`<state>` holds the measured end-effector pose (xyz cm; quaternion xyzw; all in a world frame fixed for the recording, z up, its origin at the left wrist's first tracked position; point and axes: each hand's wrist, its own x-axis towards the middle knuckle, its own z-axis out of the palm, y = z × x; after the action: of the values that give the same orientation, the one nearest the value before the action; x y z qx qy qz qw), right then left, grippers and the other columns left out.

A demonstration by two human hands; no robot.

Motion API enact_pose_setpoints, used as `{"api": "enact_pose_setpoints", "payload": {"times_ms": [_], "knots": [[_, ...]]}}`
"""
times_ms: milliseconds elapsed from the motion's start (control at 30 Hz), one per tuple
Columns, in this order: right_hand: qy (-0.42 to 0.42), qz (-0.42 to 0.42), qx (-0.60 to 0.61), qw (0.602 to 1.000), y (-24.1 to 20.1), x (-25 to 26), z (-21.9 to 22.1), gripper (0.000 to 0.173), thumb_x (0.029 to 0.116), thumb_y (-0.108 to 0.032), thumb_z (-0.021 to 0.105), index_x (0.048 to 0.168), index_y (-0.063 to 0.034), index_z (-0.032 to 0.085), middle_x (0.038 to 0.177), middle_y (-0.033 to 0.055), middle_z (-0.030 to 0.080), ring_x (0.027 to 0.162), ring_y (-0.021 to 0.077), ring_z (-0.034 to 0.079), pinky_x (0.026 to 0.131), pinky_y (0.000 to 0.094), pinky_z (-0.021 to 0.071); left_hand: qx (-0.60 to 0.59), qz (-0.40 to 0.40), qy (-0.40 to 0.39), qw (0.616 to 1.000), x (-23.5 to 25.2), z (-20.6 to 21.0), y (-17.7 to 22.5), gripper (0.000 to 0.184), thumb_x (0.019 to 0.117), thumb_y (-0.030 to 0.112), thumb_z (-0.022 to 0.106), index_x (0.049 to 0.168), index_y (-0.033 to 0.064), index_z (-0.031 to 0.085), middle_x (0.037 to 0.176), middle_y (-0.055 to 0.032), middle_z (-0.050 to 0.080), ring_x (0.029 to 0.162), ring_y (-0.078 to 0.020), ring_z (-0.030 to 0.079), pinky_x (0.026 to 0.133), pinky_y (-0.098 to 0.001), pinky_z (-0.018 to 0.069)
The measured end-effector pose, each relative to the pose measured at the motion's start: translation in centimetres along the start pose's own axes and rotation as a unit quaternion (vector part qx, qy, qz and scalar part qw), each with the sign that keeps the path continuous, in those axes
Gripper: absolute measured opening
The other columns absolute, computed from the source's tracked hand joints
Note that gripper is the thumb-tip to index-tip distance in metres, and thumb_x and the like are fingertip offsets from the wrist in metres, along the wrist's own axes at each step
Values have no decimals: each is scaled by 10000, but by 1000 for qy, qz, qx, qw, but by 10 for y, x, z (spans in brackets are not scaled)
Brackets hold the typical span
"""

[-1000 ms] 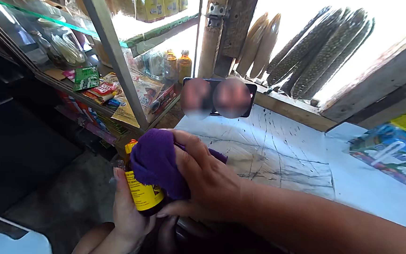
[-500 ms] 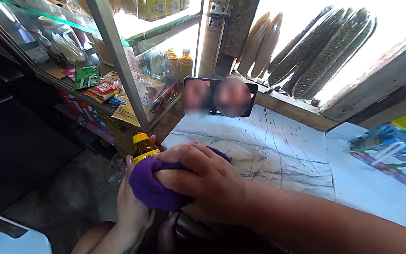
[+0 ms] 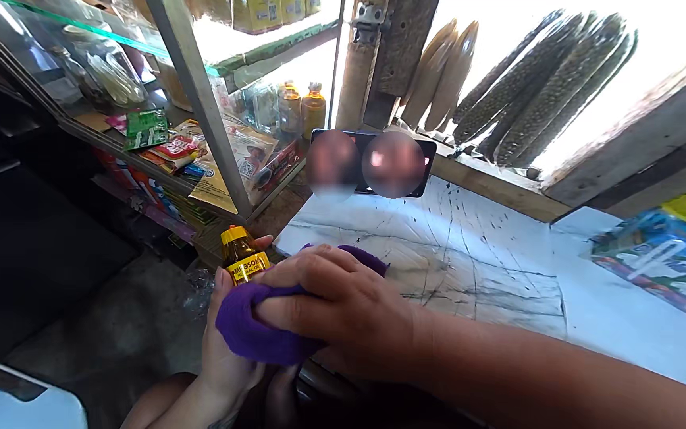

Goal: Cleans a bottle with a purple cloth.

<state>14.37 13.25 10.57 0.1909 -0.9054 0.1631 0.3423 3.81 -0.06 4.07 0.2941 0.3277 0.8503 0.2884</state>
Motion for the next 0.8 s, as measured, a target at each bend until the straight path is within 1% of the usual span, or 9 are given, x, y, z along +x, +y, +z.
{"api": "enact_pose_setpoints", "payload": {"times_ms": [67,167,233,300,400,467,600,700,800], "knots": [[19,33,-5,999,1,1,1,417,870,-235,783,1237,-77,661,1278,113,643,1216,242,607,998,379,533,-16,20,-21,999,1,-1,2,491,1004,553,488,1279,181,655,1105,4,733,1029,-88,698,884,-278,585],[26,85,-22,996,3,-1,4,776,807,-467,821,1361,5,551,1407,203,527,1272,276,562,1028,367,519,-17,46,-58,997,4,4,7,404,981,538,542,1157,216,711,1046,28,743,977,-57,703,868,-259,583],[15,103,-25,994,3,-3,5,921,770,-538,821,1408,41,498,1446,241,480,1297,299,541,1042,367,505,-6,54,-82,995,3,3,8,418,991,545,521,1158,221,724,1038,36,752,961,-48,710,861,-244,584],[-1,100,-25,995,4,-4,5,961,765,-562,814,1423,51,476,1464,257,464,1316,306,531,1055,367,497,5,68,-92,993,2,2,7,419,1003,542,497,1177,229,716,1051,51,751,974,-41,706,875,-237,576],[-15,86,-9,996,4,-3,4,886,784,-476,835,1420,32,485,1468,248,467,1331,296,528,1058,364,502,12,81,-82,993,1,3,5,433,1004,554,486,1171,225,711,1057,51,747,995,-43,701,897,-244,570],[-9,68,1,998,4,-1,2,751,797,-397,840,1371,-10,549,1421,212,523,1296,279,558,1034,366,521,30,88,-74,993,1,4,5,437,1009,558,462,1193,241,701,1102,68,737,1059,-35,680,948,-249,551],[-6,30,5,1000,4,1,-1,456,841,-261,808,1234,-76,670,1284,148,619,1215,250,600,976,355,545,88,70,-39,993,2,-2,2,485,1008,606,404,1202,261,685,1123,81,721,1085,-35,662,949,-252,547],[1,4,6,1000,3,1,-2,313,861,-126,750,1172,-114,721,1199,114,666,1141,244,632,919,359,559,73,42,-25,996,2,-3,2,566,1013,620,380,1272,195,649,1113,43,722,1056,-58,676,917,-253,561],[8,-15,7,1000,2,1,-3,268,893,-31,665,1125,-144,740,1130,94,684,1051,223,644,859,344,549,32,33,-13,999,2,-3,2,575,1019,592,405,1320,153,622,1103,11,729,1041,-74,690,922,-257,564]]}}
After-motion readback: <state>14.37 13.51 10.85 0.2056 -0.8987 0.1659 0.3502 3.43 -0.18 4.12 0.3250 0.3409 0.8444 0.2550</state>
